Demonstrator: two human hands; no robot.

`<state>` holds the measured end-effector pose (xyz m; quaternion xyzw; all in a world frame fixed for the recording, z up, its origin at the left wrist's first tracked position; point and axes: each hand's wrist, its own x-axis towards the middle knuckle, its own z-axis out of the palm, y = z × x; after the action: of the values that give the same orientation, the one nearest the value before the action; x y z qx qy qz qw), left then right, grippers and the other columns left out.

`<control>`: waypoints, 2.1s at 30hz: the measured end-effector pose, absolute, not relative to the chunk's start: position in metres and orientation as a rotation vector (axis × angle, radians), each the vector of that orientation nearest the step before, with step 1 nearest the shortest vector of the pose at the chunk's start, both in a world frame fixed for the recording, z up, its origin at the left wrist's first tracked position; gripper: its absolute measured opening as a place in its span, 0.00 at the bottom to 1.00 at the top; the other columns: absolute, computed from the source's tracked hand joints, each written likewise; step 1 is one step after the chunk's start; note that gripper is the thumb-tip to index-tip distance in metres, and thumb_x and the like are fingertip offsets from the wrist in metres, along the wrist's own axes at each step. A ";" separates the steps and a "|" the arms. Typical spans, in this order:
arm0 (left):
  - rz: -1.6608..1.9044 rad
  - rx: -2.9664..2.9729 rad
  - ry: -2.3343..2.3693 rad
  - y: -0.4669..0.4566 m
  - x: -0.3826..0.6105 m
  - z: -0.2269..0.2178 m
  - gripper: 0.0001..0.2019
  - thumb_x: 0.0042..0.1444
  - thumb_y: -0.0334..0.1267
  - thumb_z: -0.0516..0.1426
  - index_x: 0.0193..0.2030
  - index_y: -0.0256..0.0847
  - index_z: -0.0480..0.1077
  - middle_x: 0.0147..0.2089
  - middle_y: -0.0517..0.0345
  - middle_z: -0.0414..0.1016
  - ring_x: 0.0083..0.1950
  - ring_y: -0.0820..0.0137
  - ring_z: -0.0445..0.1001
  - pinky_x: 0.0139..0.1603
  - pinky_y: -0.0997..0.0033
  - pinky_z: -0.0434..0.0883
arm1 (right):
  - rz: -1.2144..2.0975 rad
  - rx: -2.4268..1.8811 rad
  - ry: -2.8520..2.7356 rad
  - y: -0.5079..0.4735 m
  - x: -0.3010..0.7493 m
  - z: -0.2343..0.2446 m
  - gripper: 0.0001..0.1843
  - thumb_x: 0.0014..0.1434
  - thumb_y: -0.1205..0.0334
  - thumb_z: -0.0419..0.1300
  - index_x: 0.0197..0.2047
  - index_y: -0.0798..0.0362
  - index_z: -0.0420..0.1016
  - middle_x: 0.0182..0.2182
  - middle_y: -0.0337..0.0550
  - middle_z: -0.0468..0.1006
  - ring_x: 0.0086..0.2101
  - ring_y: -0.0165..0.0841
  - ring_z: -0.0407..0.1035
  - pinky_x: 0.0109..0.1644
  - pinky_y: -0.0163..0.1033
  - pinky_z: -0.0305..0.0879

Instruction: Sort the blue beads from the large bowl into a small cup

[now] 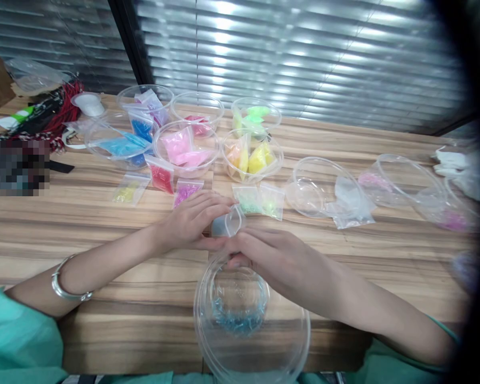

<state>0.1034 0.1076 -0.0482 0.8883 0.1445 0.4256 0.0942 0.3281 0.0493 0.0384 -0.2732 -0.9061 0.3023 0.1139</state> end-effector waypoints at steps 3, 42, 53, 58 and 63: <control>1.252 2.630 0.461 0.107 0.103 -0.051 0.29 0.59 0.51 0.61 0.61 0.40 0.59 0.55 0.39 0.75 0.54 0.57 0.77 0.53 0.55 0.75 | 0.812 -0.846 -2.507 0.056 0.329 0.039 0.08 0.69 0.72 0.50 0.43 0.51 0.67 0.36 0.37 0.73 0.34 0.28 0.67 0.36 0.33 0.62; 1.175 2.683 0.530 0.106 0.103 -0.051 0.26 0.56 0.49 0.64 0.56 0.38 0.63 0.54 0.40 0.75 0.56 0.59 0.76 0.55 0.56 0.75 | 0.382 -0.783 -2.393 0.083 0.329 0.014 0.08 0.70 0.68 0.53 0.37 0.56 0.70 0.35 0.42 0.71 0.36 0.31 0.66 0.41 0.36 0.64; 1.104 2.679 0.589 0.106 0.103 -0.049 0.24 0.57 0.50 0.63 0.53 0.37 0.66 0.53 0.40 0.76 0.56 0.59 0.76 0.56 0.56 0.74 | 0.307 -0.766 -2.439 0.085 0.328 0.015 0.11 0.70 0.67 0.52 0.35 0.58 0.70 0.33 0.44 0.71 0.35 0.32 0.65 0.39 0.37 0.64; 1.119 2.657 0.576 0.105 0.102 -0.051 0.25 0.55 0.49 0.64 0.55 0.39 0.65 0.55 0.43 0.75 0.56 0.59 0.75 0.56 0.55 0.74 | 0.257 -0.749 -2.467 0.084 0.329 0.013 0.12 0.71 0.67 0.51 0.35 0.57 0.69 0.33 0.44 0.71 0.34 0.32 0.64 0.37 0.38 0.64; 1.067 2.647 0.616 0.104 0.102 -0.051 0.24 0.56 0.50 0.63 0.55 0.40 0.66 0.54 0.43 0.76 0.57 0.59 0.75 0.57 0.55 0.73 | 0.259 -0.748 -2.480 0.085 0.328 0.011 0.09 0.71 0.67 0.52 0.38 0.56 0.70 0.34 0.43 0.71 0.35 0.32 0.64 0.39 0.38 0.64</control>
<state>0.1016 0.1042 -0.0508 0.9010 0.2098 0.3632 0.1109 0.3283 0.0848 0.0113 -0.2770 -0.9183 0.0959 0.2660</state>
